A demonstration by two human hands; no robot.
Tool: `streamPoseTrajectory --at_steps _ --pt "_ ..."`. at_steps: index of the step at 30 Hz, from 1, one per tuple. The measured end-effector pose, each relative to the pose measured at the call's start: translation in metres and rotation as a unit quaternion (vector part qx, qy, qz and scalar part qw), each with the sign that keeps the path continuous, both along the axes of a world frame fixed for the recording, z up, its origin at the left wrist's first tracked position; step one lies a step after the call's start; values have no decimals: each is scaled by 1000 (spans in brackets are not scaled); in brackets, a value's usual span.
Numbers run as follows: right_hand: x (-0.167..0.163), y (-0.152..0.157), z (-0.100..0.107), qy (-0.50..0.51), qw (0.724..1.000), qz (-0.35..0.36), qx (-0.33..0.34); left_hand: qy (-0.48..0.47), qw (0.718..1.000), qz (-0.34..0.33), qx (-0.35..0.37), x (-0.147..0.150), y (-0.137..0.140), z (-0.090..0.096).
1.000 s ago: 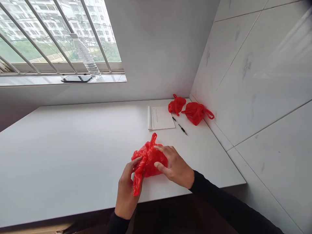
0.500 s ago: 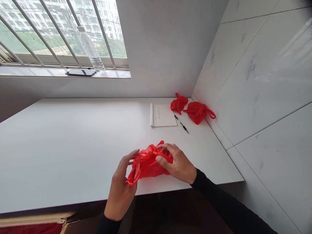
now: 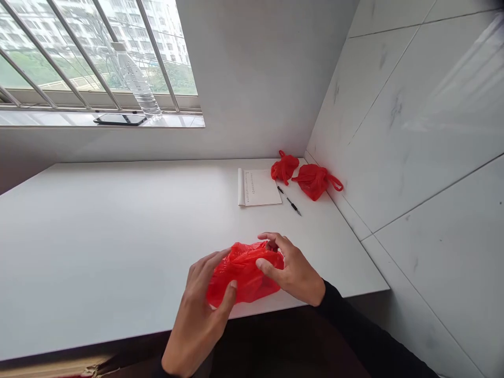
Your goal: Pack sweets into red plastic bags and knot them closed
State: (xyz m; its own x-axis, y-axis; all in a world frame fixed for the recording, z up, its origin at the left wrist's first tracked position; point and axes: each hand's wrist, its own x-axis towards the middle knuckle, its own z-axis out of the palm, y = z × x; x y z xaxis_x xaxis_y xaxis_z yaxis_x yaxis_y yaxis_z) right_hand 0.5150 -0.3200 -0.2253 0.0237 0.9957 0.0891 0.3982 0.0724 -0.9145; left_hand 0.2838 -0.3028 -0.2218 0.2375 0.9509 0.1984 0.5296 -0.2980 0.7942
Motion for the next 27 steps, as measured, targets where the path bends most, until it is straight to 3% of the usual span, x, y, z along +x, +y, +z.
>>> streamPoseTrajectory --at_steps 2,7,13,16,18,20,22,24,25,27 --pt "0 1 0 -8 1000 -7 22 24 999 15 15 0 4 -2" --pt "17 -3 -5 47 994 -97 34 -65 976 177 -112 -16 3 -5" --pt "8 -7 6 122 992 -36 -5 -67 980 179 -58 -4 -8 11" --pt "7 -11 7 114 990 -77 -2 -74 958 269 -59 -7 -9 20" --pt "7 -19 8 81 982 -163 47 -67 941 330 -33 -14 -14 25" --pt "3 -28 14 34 962 -230 146 -69 947 314 -11 -19 -21 30" --pt "-6 -35 26 -21 951 -177 253 -98 962 255 -24 -21 -30 34" --pt "-19 -36 40 -101 954 -28 280 -124 967 212 -67 -20 -36 39" --pt "-24 -33 46 -152 954 48 253 -133 966 202 -88 -19 -38 41" --pt "-34 -26 51 -249 947 149 137 -161 963 181 -121 -18 -40 45"
